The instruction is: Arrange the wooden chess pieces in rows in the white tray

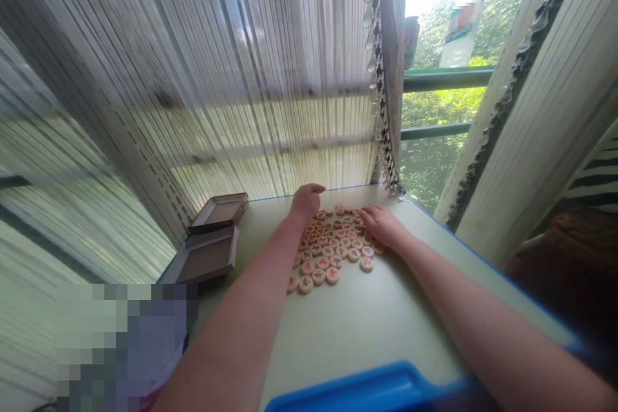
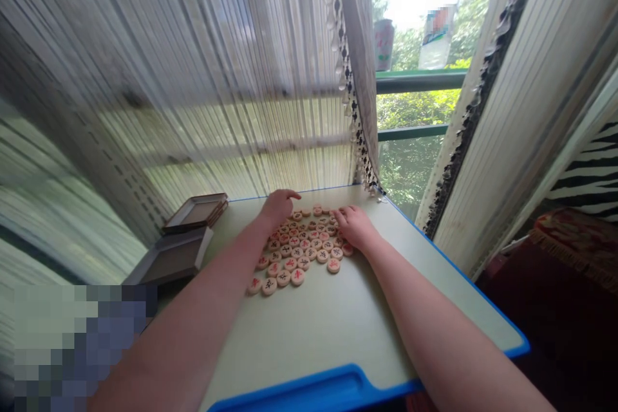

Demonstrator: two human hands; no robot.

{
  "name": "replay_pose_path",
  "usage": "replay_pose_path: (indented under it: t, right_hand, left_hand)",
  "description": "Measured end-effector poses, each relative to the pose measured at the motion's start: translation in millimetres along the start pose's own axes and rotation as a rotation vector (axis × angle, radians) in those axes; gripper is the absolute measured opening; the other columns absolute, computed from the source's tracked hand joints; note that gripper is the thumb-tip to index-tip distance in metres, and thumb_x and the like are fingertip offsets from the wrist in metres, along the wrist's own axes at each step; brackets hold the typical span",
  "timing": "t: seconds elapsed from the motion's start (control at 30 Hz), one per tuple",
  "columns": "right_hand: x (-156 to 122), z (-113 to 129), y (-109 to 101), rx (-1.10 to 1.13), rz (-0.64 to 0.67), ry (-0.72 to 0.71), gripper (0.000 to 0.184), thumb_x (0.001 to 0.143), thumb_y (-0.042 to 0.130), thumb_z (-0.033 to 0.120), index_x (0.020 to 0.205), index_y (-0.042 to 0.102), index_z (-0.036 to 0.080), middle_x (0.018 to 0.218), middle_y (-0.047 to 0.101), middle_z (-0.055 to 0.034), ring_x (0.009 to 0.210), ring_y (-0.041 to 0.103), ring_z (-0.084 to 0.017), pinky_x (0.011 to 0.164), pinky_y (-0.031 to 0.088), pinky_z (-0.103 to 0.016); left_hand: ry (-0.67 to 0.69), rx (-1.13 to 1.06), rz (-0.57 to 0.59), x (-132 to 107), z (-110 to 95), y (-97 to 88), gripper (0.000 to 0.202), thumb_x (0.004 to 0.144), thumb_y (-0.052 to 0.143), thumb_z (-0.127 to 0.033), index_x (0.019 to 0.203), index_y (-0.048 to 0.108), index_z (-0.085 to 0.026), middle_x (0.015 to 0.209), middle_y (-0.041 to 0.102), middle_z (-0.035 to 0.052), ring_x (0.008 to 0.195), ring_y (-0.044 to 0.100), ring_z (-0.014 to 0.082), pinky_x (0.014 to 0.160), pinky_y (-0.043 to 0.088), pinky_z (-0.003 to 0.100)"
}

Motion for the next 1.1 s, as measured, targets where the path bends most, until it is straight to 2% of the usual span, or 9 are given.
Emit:
replay_pose_path:
  t: [0.07, 0.13, 0.2, 0.27, 0.43, 0.63, 0.83, 0.97, 1.1]
  right_hand:
    - [0, -1, -1, 0.026, -0.012, 0.02, 0.043, 0.091, 0.031, 0.035, 0.108, 0.061, 0.011, 0.112, 0.061, -0.0135, 0.108, 0.05, -0.02, 0.095, 0.034, -0.029]
    - [0, -1, -2, 0.038, -0.009, 0.032, 0.043, 0.091, 0.03, 0.035, 0.109, 0.061, 0.011, 0.111, 0.061, -0.0137, 0.108, 0.051, -0.02, 0.095, 0.034, -0.029]
    - [-1, -1, -2, 0.032, 0.002, 0.026, 0.044, 0.091, 0.03, 0.036, 0.108, 0.062, 0.011, 0.113, 0.06, -0.0136, 0.109, 0.05, -0.021, 0.096, 0.034, -0.029]
    - [-1, -1, -1, 0.027, 0.009, 0.017, 0.044, 0.091, 0.03, 0.036, 0.108, 0.061, 0.011, 0.114, 0.06, -0.0137, 0.11, 0.049, -0.021, 0.096, 0.033, -0.03]
    - [0, -6, 1, 0.061, -0.003, 0.04, 0.043, 0.091, 0.031, 0.036, 0.111, 0.06, 0.011, 0.114, 0.06, -0.0136, 0.11, 0.05, -0.021, 0.096, 0.034, -0.03]
    - [1, -12, 3, 0.077, -0.062, 0.074, 0.043, 0.091, 0.031, 0.037, 0.111, 0.059, 0.011, 0.112, 0.06, -0.015, 0.109, 0.051, -0.02, 0.095, 0.036, -0.032]
    - [1, -13, 3, 0.067, -0.061, 0.084, 0.043, 0.091, 0.03, 0.036, 0.11, 0.059, 0.011, 0.111, 0.06, -0.0146, 0.109, 0.051, -0.02, 0.095, 0.035, -0.031]
    - [0, -14, 3, 0.061, -0.055, 0.081, 0.044, 0.091, 0.029, 0.036, 0.11, 0.059, 0.01, 0.111, 0.06, -0.0146, 0.109, 0.05, -0.02, 0.096, 0.034, -0.03]
    - [0, -14, 3, 0.063, -0.061, 0.068, 0.041, 0.091, 0.03, 0.034, 0.11, 0.059, 0.011, 0.112, 0.06, -0.0138, 0.109, 0.05, -0.02, 0.096, 0.035, -0.031]
  left_hand:
    - [0.049, 0.435, 0.112, -2, 4, -0.4, 0.032, 0.072, 0.045, -0.008, 0.095, 0.067, -0.017, 0.11, 0.063, 0.0099, 0.106, 0.055, 0.0243, 0.088, 0.045, 0.037]
    - [0.062, 0.742, 0.191, -5, 6, -0.3, 0.03, 0.074, 0.049, -0.012, 0.098, 0.066, -0.017, 0.11, 0.063, 0.0116, 0.106, 0.055, 0.0273, 0.087, 0.045, 0.038]
    - [0.072, 0.893, 0.232, -7, 8, -0.5, 0.03, 0.075, 0.05, -0.016, 0.1, 0.065, -0.018, 0.11, 0.063, 0.0112, 0.104, 0.056, 0.0276, 0.086, 0.044, 0.039]
    - [0.095, 0.95, 0.249, -7, 10, -1.4, 0.029, 0.076, 0.05, -0.016, 0.1, 0.066, -0.021, 0.109, 0.064, 0.0093, 0.103, 0.057, 0.0261, 0.089, 0.043, 0.039]
    - [0.103, 0.787, 0.209, 0, 20, -4.9, 0.033, 0.075, 0.052, -0.015, 0.104, 0.065, -0.023, 0.109, 0.065, 0.0058, 0.099, 0.058, 0.0209, 0.086, 0.045, 0.031]
    - [0.108, 0.529, 0.213, 10, 35, -3.2, 0.031, 0.068, 0.059, -0.014, 0.097, 0.067, -0.018, 0.093, 0.07, 0.0045, 0.088, 0.062, 0.0182, 0.08, 0.049, 0.027]
    - [0.071, 0.303, -0.027, 12, 43, -4.1, 0.047, 0.065, 0.045, 0.002, 0.106, 0.062, -0.013, 0.106, 0.065, 0.0075, 0.099, 0.059, 0.016, 0.087, 0.046, 0.026]
    - [0.029, 0.307, 0.006, 10, 42, -3.8, 0.046, 0.063, 0.046, 0.002, 0.103, 0.064, -0.014, 0.107, 0.065, 0.0077, 0.1, 0.058, 0.018, 0.086, 0.047, 0.028]
    - [0.078, 0.431, 0.063, 5, 36, -3.1, 0.042, 0.064, 0.049, 0.0, 0.099, 0.066, -0.016, 0.108, 0.064, 0.0074, 0.105, 0.055, 0.0208, 0.091, 0.044, 0.031]
Point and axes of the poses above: each hand's wrist, its own x-axis towards the middle knuckle, its own y-axis out of the palm, z = x × y, the point moved 1 cm from there along x, towards the middle knuckle
